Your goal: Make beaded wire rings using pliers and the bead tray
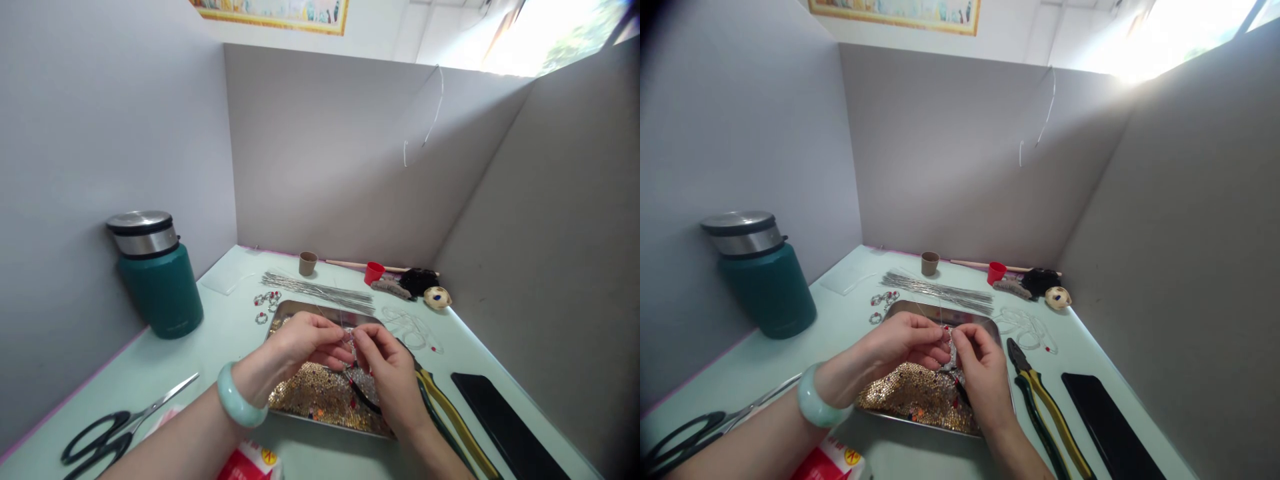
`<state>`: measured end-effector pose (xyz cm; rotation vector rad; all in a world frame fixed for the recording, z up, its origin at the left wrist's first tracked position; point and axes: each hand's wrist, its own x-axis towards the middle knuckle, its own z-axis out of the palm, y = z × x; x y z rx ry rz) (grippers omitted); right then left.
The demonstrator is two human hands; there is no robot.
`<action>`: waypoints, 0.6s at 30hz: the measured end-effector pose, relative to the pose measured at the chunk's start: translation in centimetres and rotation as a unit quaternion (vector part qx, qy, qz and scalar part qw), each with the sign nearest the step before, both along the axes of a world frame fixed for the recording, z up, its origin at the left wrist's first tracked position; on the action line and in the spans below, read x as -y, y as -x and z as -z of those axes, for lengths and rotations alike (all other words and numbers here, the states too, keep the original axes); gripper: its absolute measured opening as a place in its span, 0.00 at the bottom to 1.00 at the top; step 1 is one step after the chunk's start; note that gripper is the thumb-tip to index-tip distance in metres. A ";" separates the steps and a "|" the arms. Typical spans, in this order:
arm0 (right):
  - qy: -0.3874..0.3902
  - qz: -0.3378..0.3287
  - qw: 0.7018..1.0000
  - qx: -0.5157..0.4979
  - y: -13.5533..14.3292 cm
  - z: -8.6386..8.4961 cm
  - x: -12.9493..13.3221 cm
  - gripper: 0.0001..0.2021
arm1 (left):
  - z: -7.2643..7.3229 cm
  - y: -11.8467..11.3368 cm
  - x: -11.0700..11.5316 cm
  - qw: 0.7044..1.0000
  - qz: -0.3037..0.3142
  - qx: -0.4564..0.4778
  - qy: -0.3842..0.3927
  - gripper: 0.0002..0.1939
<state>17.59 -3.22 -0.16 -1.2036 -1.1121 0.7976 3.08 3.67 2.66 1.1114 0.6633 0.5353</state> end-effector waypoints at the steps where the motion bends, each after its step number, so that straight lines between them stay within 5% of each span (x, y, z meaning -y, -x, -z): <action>1: 0.002 -0.004 1.000 -0.004 0.0 0.0 0.0 0.10 | -0.1 -0.1 0.1 1.000 -0.004 -0.015 -0.013 0.11; 18: 0.015 -0.025 0.994 -0.106 0.2 0.3 -0.3 0.09 | -0.5 -0.6 1.0 0.998 0.005 -0.051 -0.023 0.13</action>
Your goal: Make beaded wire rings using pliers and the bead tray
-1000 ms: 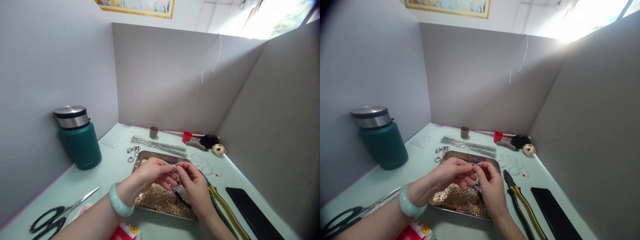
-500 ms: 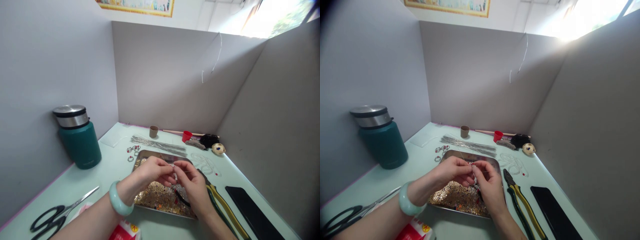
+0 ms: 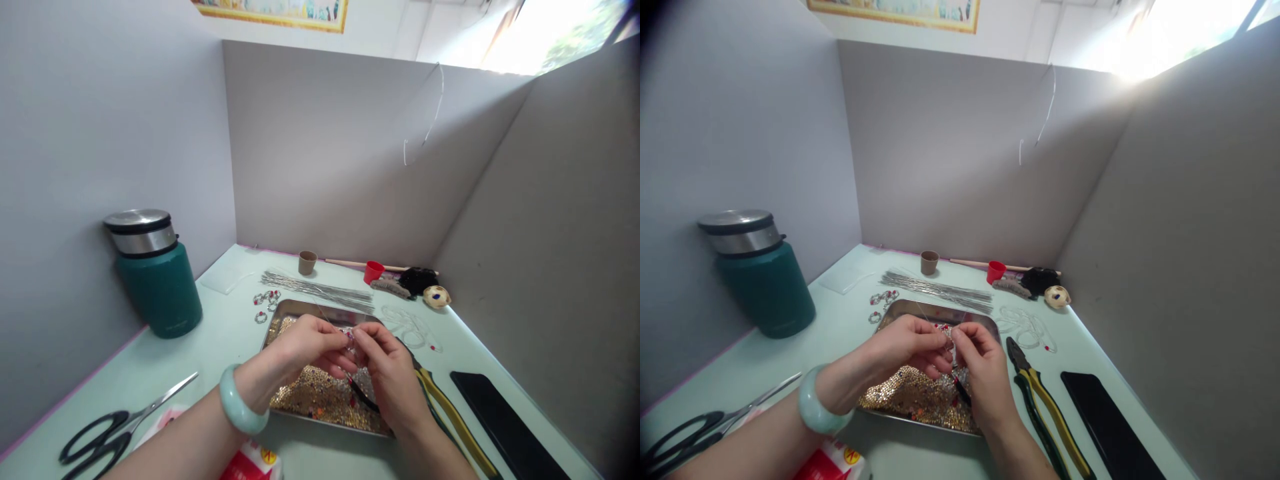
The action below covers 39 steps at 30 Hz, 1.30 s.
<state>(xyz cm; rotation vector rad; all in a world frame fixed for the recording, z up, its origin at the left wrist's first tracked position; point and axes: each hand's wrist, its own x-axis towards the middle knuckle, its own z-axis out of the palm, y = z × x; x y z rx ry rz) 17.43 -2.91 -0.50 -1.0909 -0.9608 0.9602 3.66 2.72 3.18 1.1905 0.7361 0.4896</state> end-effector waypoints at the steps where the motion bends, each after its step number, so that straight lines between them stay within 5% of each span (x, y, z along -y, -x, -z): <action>1: 0.002 0.001 1.000 -0.012 0.0 0.1 0.0 0.09 | 0.0 0.0 0.0 1.000 -0.001 0.002 0.004 0.12; 21: 0.000 0.037 0.999 0.014 0.3 0.1 -0.1 0.10 | 0.6 0.4 -0.2 0.998 0.056 0.000 -0.029 0.09; 32: 0.007 0.044 0.992 0.121 -0.3 -0.8 0.0 0.14 | -0.2 0.4 -0.5 0.997 -0.056 -0.004 -0.044 0.09; 35: 0.007 0.002 0.945 0.328 -1.7 -1.5 0.1 0.11 | -0.8 0.6 -0.5 0.994 -0.094 0.001 -0.051 0.08; 39: 0.030 -0.054 0.778 0.625 -3.5 -1.2 0.3 0.12 | -1.1 0.7 -0.6 0.993 -0.109 0.009 -0.041 0.09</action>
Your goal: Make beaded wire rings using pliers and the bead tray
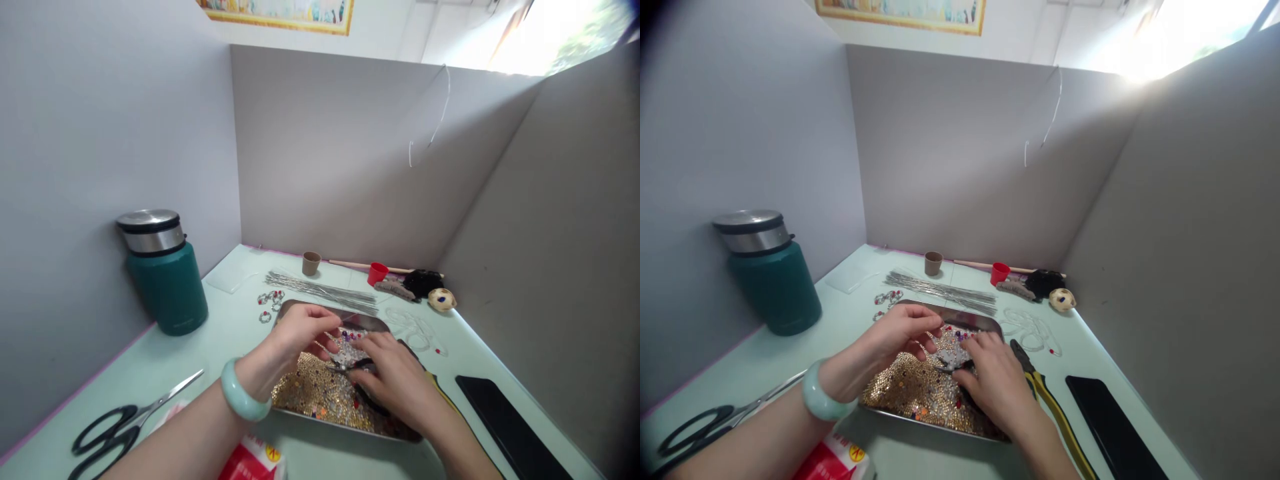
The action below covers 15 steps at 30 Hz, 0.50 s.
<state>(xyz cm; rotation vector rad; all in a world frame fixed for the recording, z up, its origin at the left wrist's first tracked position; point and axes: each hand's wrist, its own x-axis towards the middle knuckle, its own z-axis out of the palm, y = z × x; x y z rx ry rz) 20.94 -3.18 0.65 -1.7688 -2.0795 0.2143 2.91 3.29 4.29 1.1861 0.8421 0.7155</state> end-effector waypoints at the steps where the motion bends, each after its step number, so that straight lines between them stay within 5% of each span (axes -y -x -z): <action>1: 0.024 -0.005 0.999 0.047 -0.2 0.2 0.1 0.14 | 0.0 0.0 0.0 1.000 0.001 0.003 0.006 0.10; 5: 0.087 -0.014 0.988 0.127 0.2 1.0 0.2 0.11 | -0.2 0.0 0.1 1.000 -0.006 0.011 0.023 0.10; 10: 0.048 0.001 0.988 0.146 1.0 1.4 -0.1 0.06 | -0.6 0.0 0.2 1.000 -0.017 0.014 0.020 0.09; 15: 0.027 0.024 0.997 -0.066 1.0 1.8 -0.6 0.03 | -0.6 0.2 0.2 1.000 -0.020 0.008 -0.003 0.08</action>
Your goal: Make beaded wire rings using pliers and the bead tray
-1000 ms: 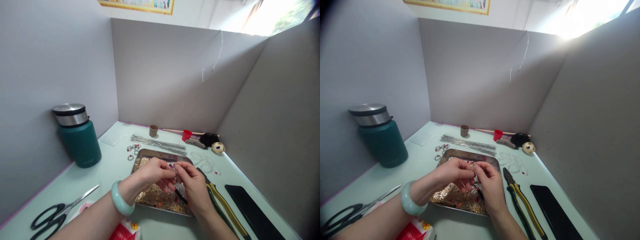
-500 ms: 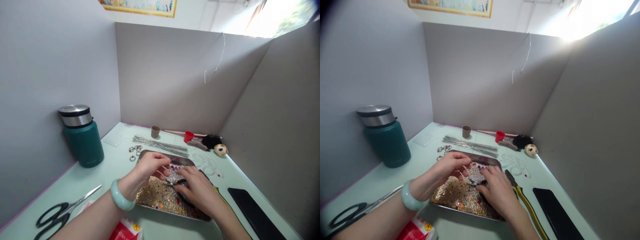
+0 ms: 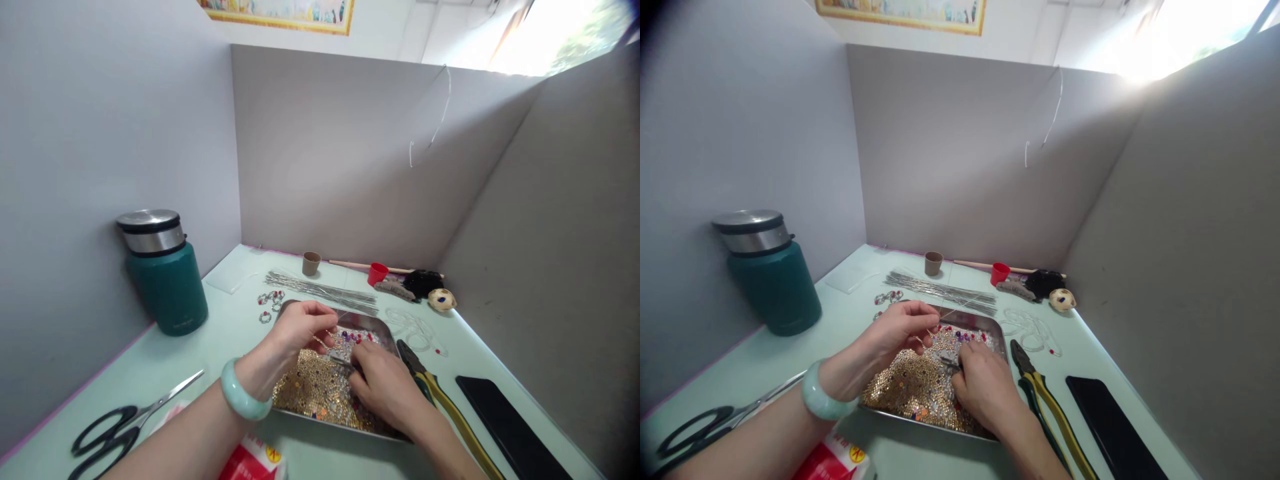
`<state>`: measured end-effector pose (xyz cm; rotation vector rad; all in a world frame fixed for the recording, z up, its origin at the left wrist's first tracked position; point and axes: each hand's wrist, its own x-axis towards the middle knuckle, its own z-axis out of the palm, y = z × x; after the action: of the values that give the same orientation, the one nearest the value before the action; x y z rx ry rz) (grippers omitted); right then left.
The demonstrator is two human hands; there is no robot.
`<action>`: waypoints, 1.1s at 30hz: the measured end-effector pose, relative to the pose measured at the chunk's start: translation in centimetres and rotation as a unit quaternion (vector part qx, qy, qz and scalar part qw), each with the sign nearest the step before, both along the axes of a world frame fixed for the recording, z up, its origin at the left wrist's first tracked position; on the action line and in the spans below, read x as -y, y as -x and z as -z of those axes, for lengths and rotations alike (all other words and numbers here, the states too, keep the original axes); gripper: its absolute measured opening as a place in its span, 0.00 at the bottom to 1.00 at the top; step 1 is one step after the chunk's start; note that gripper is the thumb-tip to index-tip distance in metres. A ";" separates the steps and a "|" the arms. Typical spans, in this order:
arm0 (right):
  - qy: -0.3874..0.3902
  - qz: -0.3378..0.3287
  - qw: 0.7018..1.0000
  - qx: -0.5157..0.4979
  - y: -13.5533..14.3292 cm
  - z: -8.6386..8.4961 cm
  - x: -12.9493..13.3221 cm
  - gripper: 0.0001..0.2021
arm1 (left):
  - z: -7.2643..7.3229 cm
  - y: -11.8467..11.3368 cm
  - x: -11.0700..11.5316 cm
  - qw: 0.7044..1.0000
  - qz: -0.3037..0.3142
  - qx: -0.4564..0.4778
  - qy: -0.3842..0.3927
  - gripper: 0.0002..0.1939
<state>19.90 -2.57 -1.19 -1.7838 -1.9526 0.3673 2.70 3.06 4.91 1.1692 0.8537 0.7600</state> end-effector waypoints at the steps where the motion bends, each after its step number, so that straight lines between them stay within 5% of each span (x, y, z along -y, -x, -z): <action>1: -0.003 0.008 0.999 -0.046 -0.1 0.0 -0.1 0.03 | 0.0 0.0 0.0 1.000 0.000 0.001 -0.004 0.07; 5: 0.014 0.023 0.986 -0.167 -0.8 -0.8 -0.4 0.04 | 0.1 -0.1 -0.1 1.000 -0.001 0.015 -0.008 0.08; 9: 0.076 -0.002 0.933 -0.351 -1.4 -1.9 -0.4 0.10 | 0.6 -0.1 -0.5 0.999 0.004 0.046 -0.004 0.09; 11: 0.128 -0.020 0.872 -0.472 -1.5 -2.2 -0.4 0.12 | 0.9 -0.1 -0.7 0.998 0.005 0.056 -0.008 0.10; 15: 0.199 -0.042 0.661 -0.722 -1.2 -2.6 -0.1 0.08 | 1.2 0.0 -0.9 0.998 -0.001 0.066 -0.007 0.09; 17: 0.171 -0.048 0.609 -0.773 -0.9 -2.8 0.2 0.10 | 1.1 0.0 -0.8 0.998 -0.003 0.069 -0.004 0.09; 27: 0.128 -0.099 0.575 -0.802 2.8 -2.2 0.8 0.06 | 1.5 -1.2 0.5 0.996 -0.043 0.076 0.024 0.05; 33: 0.071 -0.136 0.651 -0.744 4.2 -1.2 1.4 0.11 | 1.5 -1.7 0.9 0.995 -0.074 0.051 0.040 0.05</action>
<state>15.68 -3.98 -0.02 -0.5599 -0.8470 1.5023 4.37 2.16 3.38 0.9966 0.8839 0.8908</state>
